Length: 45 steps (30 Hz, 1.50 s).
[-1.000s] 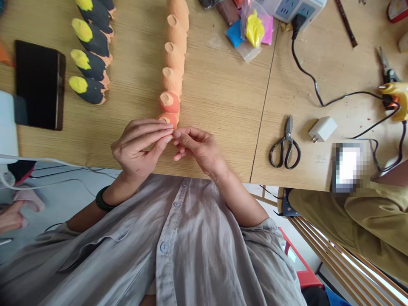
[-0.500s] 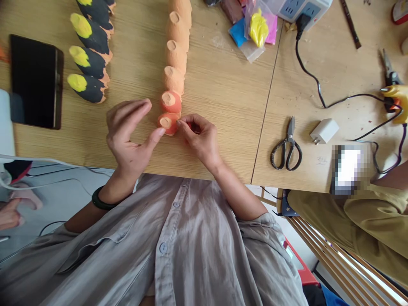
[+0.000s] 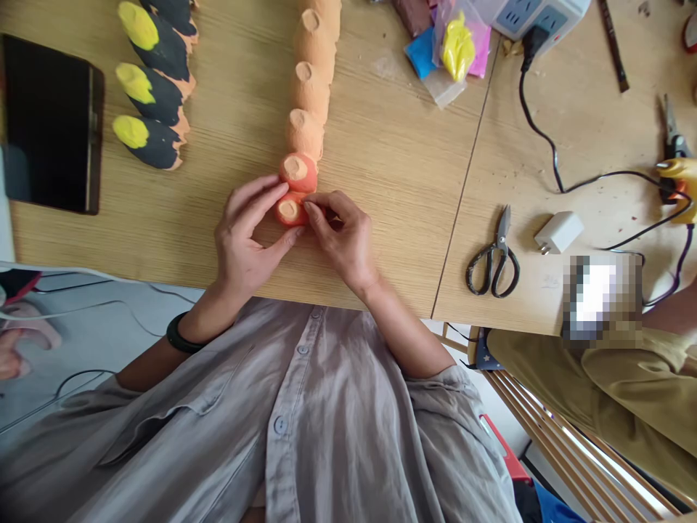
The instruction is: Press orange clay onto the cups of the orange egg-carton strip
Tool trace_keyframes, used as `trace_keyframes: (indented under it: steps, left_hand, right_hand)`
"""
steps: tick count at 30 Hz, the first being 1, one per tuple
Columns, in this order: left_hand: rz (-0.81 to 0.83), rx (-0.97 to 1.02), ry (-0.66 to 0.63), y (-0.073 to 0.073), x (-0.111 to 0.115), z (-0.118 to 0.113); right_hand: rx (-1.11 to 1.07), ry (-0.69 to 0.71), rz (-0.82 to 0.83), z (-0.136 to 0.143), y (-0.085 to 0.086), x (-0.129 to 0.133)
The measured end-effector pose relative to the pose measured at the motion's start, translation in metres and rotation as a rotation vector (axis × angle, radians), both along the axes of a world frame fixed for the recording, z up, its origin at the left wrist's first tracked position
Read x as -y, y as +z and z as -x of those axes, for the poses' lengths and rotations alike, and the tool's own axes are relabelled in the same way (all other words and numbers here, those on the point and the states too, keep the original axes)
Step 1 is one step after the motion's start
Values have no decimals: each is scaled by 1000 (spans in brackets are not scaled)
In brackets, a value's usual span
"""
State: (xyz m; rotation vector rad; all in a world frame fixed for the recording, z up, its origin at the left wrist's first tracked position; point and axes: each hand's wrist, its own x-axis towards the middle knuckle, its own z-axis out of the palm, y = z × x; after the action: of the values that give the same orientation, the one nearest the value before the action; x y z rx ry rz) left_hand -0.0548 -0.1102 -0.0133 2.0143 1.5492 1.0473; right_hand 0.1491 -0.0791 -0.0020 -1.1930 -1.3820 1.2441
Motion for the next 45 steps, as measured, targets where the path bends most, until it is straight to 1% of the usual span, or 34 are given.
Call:
trace_keyframes:
  steps: [3, 6, 10, 13, 16, 18, 22, 24, 26, 28, 30, 31, 33, 36, 39, 42, 45]
  left_hand:
    - [-11, -4, -17, 2, 0, 0]
    - [3, -12, -10, 4, 1, -1]
    - [59, -19, 14, 8, 1, -2]
    - [132, 55, 22, 10, 1, -3]
    - [188, 191, 12, 10, 0, -4]
    - [153, 236, 13, 7, -1, -4]
    - [24, 184, 37, 3, 0, -6]
    - [5, 165, 42, 3, 0, -6]
    - [4, 172, 38, 4, 1, -7]
    - [6, 173, 36, 7, 1, -7]
    - [-14, 166, 49, 10, 1, -8]
    - [-24, 168, 60, 12, 1, -8]
    - [-26, 209, 77, 15, 1, -10]
    - [2, 308, 52, 21, 0, -16]
    - [22, 370, 11, 31, -7, -22]
    - [53, 459, -50, 40, -20, -26]
    - [131, 543, -148, 42, -38, -25]
  right_hand:
    - [51, 8, -70, -1, -2, 3]
    - [144, 10, -141, -1, 2, 7]
    - [258, 3, -285, -1, 9, 11]
    - [288, -7, -347, 0, 12, 14]
    - [324, 6, -273, 1, 19, 18]
    - [359, 18, -190, 3, 25, 21]
    - [451, 24, -92, 10, 37, 26]
    - [456, 16, -75, 12, 39, 27]
    - [379, -8, -62, 11, 38, 23]
    - [243, -49, -15, 5, 34, 17]
    - [90, -83, 81, -2, 30, 7]
    - [11, -78, 140, -6, 28, 1]
    - [-131, -23, 251, -13, 28, -12]
    - [-234, 99, 349, -18, 33, -35]
    - [-315, 177, 393, -16, 36, -57]
    - [-397, 173, 377, -13, 30, -74]
    - [-429, 124, 305, -16, 21, -80]
